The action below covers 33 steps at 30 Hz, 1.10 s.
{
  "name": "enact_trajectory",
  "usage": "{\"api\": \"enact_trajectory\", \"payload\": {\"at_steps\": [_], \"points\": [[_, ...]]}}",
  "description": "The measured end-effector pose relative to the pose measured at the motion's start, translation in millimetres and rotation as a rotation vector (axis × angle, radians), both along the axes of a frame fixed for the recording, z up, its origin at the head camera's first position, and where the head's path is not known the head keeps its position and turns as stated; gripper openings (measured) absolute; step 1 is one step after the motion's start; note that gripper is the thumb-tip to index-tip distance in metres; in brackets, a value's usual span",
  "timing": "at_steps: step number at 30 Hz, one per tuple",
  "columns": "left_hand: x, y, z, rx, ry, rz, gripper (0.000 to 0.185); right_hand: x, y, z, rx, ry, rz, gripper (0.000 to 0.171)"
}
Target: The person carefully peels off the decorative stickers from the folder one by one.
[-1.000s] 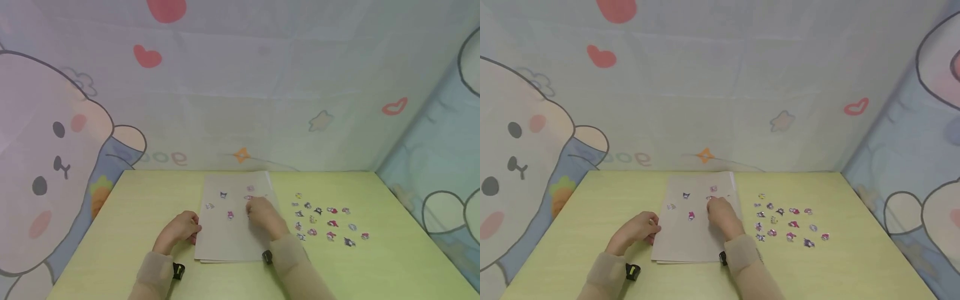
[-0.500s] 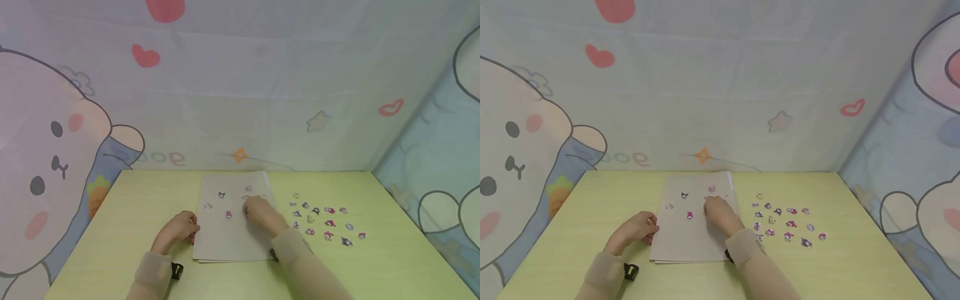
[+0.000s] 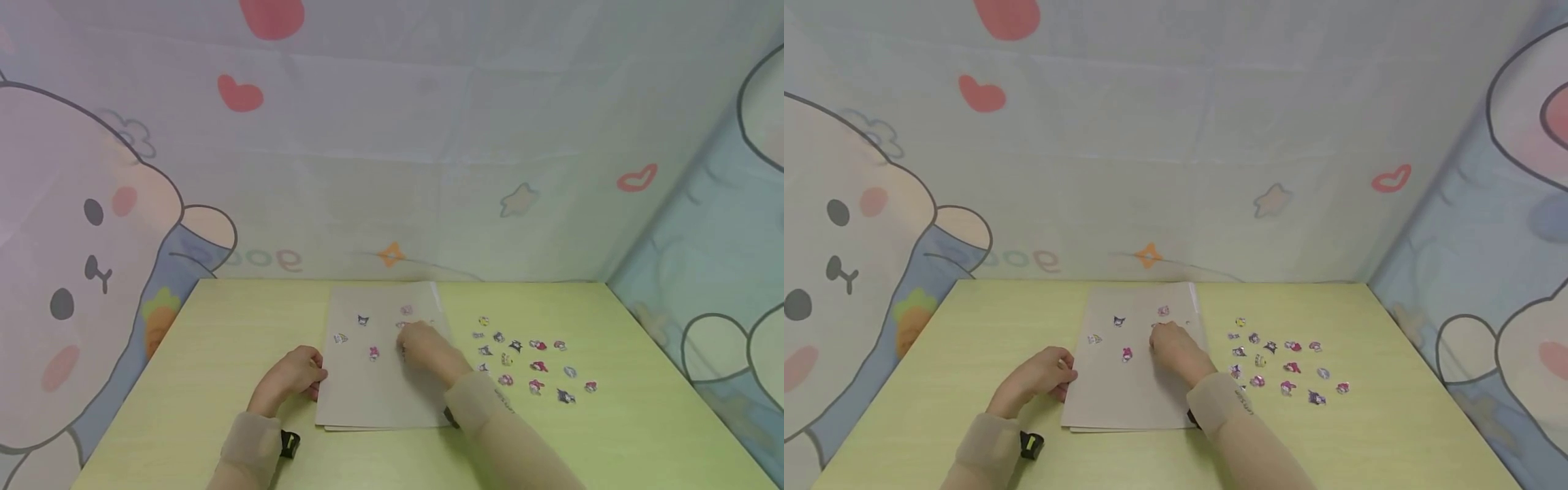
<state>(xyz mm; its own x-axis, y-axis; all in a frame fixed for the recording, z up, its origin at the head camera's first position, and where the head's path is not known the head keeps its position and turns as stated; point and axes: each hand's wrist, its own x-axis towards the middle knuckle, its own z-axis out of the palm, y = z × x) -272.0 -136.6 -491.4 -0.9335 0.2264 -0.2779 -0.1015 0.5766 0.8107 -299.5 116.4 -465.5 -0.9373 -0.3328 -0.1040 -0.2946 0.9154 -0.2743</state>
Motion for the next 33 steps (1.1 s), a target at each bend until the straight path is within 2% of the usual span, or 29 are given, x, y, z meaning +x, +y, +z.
{"api": "enact_trajectory", "payload": {"at_steps": [5,13,18,26,33], "points": [[-1.3,-0.9,-1.1,0.0,-0.002,0.005,0.006,-1.2,-0.2,0.2,0.023,0.017,0.026,0.017],[-0.4,-0.6,-2.3,0.007,-0.003,0.001,0.006,-3.6,3.4,-4.3,-0.031,0.009,0.014,0.019],[-0.9,0.2,-2.4,0.0,-0.003,0.003,0.006,-2.5,4.5,-3.4,-0.02,0.018,0.014,0.016],[-1.1,-1.2,-0.1,-0.005,0.003,0.005,0.006,-4.7,4.7,-2.4,0.013,0.037,0.07,0.019],[-1.0,-0.2,-1.9,0.003,-0.008,0.009,0.006,-6.9,7.3,-6.1,-0.022,0.03,0.053,0.021]]}}
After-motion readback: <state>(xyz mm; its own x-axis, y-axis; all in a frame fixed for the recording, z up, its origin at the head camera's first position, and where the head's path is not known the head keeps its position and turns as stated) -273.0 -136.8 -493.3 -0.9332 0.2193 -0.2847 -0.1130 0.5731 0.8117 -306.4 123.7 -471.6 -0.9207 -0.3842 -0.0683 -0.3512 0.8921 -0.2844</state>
